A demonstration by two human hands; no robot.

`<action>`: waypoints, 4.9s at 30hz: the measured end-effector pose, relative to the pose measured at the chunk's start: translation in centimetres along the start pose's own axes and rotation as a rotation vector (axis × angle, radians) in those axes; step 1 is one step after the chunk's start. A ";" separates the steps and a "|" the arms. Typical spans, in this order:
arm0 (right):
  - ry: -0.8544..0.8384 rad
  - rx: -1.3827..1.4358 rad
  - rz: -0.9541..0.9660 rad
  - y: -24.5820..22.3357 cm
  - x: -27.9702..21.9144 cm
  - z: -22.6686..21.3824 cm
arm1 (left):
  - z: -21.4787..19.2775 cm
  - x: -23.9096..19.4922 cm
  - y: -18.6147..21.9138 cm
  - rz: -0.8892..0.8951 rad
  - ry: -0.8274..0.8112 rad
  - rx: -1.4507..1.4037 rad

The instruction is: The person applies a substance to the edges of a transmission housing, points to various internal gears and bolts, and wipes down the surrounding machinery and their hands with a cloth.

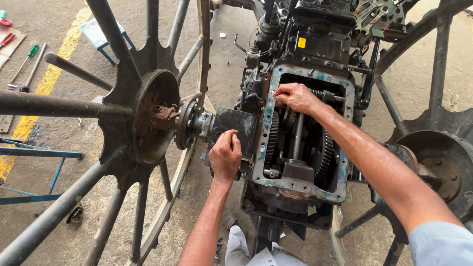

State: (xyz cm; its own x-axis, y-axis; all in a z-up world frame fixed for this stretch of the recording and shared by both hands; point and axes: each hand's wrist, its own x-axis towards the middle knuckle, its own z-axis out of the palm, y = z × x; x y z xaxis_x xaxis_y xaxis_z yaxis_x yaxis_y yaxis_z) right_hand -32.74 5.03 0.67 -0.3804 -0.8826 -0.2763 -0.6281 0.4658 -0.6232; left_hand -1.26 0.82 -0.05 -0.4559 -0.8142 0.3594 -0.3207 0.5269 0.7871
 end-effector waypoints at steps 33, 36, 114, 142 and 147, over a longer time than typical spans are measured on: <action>0.283 0.168 0.034 5.9 5.1 -7.7 | -0.1 0.2 0.5 0.025 0.019 0.033; 0.269 0.210 0.042 6.3 5.5 -8.3 | 0.1 0.2 0.6 -0.028 0.003 0.020; 0.087 0.150 0.167 -0.5 -26.1 10.8 | 1.2 -0.9 -2.4 0.168 -0.065 0.073; -0.382 0.034 0.461 1.5 -26.9 10.4 | -0.4 -0.5 -0.3 0.164 -0.042 0.034; -0.579 -0.171 0.475 3.7 -38.6 11.9 | 0.4 -0.6 -1.1 0.106 -0.100 0.021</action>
State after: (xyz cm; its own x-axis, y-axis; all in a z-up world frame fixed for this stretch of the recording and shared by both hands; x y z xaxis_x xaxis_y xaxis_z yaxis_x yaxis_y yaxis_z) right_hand -12.32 40.10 0.31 -0.2495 -0.4559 -0.8544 -0.5999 0.7653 -0.2332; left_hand -0.95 0.77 -1.33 -0.5679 -0.7264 0.3871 -0.2834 0.6141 0.7366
